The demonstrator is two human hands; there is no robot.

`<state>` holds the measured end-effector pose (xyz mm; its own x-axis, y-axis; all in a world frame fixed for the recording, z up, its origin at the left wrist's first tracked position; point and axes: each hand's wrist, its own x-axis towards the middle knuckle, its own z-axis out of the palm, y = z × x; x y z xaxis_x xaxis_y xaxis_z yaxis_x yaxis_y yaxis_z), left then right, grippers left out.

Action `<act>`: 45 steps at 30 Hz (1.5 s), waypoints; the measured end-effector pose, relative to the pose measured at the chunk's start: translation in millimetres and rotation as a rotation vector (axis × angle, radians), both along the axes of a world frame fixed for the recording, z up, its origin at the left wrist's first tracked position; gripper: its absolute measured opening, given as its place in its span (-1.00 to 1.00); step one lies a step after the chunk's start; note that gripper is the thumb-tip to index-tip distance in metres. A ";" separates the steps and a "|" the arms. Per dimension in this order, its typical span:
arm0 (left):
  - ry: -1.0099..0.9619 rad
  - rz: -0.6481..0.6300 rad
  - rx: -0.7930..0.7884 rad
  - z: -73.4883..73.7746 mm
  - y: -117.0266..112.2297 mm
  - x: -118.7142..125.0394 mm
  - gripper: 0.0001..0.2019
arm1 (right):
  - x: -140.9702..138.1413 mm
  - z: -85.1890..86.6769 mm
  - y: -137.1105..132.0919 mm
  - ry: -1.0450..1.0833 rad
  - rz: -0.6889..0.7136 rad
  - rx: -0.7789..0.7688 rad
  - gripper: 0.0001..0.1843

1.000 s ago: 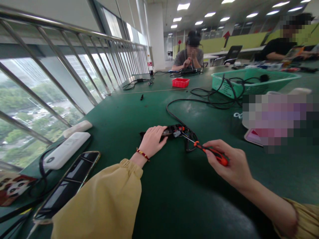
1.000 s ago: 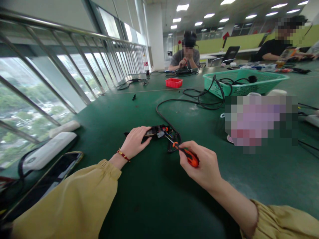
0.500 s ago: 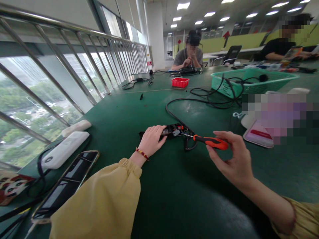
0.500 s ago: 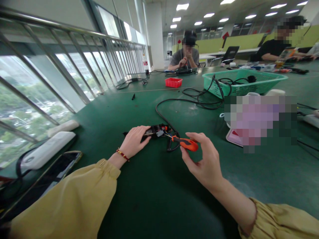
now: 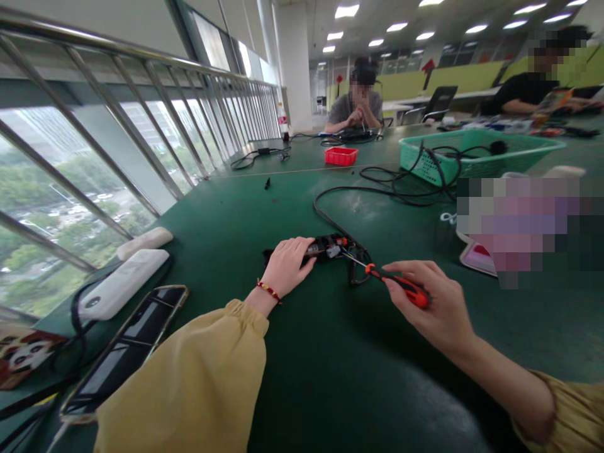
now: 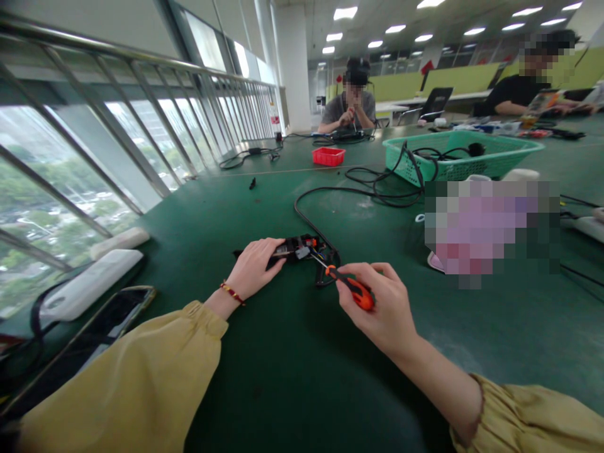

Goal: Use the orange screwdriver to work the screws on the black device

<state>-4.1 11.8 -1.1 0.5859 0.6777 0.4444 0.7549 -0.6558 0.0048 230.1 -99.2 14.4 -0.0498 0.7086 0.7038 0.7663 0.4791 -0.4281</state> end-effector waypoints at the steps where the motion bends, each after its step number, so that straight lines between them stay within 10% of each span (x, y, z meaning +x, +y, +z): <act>1: 0.001 0.000 -0.001 0.3 -0.1 0.1 -0.70 | 0.0 -0.2 -0.2 0.014 -0.016 -0.002 -0.82; 15: -0.003 0.007 -0.006 0.4 -0.1 0.1 -0.70 | 0.6 -0.2 1.0 0.075 -0.079 0.098 -0.70; 22: -0.001 0.010 -0.006 1.0 -0.5 0.2 -0.70 | 3.4 -0.6 -1.7 0.165 -0.007 -0.220 -0.76; 30: -0.013 0.006 -0.007 -0.2 0.0 0.2 -0.70 | 2.1 -3.9 2.0 0.194 -0.028 0.066 -0.60; 45: 0.000 0.009 -0.008 1.9 -1.0 0.7 -0.70 | 1.1 -2.4 0.3 0.096 -0.007 -0.092 -0.81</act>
